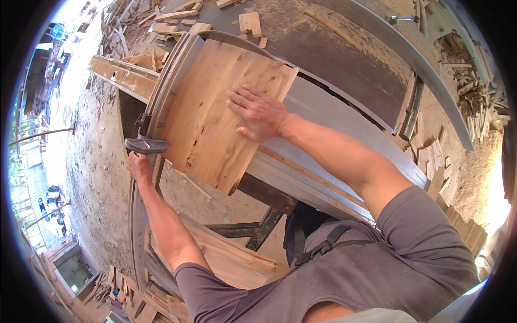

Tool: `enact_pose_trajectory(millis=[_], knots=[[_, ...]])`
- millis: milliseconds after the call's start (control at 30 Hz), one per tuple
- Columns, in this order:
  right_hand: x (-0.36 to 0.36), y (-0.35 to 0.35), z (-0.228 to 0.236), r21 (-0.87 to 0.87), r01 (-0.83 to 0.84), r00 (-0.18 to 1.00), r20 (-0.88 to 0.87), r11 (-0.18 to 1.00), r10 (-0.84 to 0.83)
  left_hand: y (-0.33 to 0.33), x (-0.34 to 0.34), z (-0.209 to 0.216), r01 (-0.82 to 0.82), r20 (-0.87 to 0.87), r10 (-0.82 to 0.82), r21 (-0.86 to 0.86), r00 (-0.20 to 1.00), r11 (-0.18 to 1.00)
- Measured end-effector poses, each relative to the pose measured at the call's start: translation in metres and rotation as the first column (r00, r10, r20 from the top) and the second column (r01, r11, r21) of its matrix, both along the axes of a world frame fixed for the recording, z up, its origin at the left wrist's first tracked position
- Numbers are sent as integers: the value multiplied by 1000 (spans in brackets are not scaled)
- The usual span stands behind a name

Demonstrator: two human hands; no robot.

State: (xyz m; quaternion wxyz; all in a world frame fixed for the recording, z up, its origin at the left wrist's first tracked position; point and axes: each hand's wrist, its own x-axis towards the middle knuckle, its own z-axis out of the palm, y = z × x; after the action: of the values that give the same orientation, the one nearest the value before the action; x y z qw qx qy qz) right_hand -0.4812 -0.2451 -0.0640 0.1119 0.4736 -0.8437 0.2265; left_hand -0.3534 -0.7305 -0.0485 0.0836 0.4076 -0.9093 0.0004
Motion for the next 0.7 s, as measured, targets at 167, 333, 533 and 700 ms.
enact_pose_trajectory(millis=[167,333,533,700], knots=[[0,0,-3,10,7,1000,-18,1000,-7,0,-2,0,-3,4,3,29,1000,1000],[3,-1,-3,30,22,999,-39,999,-21,0,1,3,14,-27,-12,48,1000,999],[3,-1,-6,25,20,998,-54,999,-18,15,1,15,46,-49,-44,44,998,998],[4,-3,-4,33,25,999,-50,999,-23,14,2,13,106,-99,-103,22,990,994]])
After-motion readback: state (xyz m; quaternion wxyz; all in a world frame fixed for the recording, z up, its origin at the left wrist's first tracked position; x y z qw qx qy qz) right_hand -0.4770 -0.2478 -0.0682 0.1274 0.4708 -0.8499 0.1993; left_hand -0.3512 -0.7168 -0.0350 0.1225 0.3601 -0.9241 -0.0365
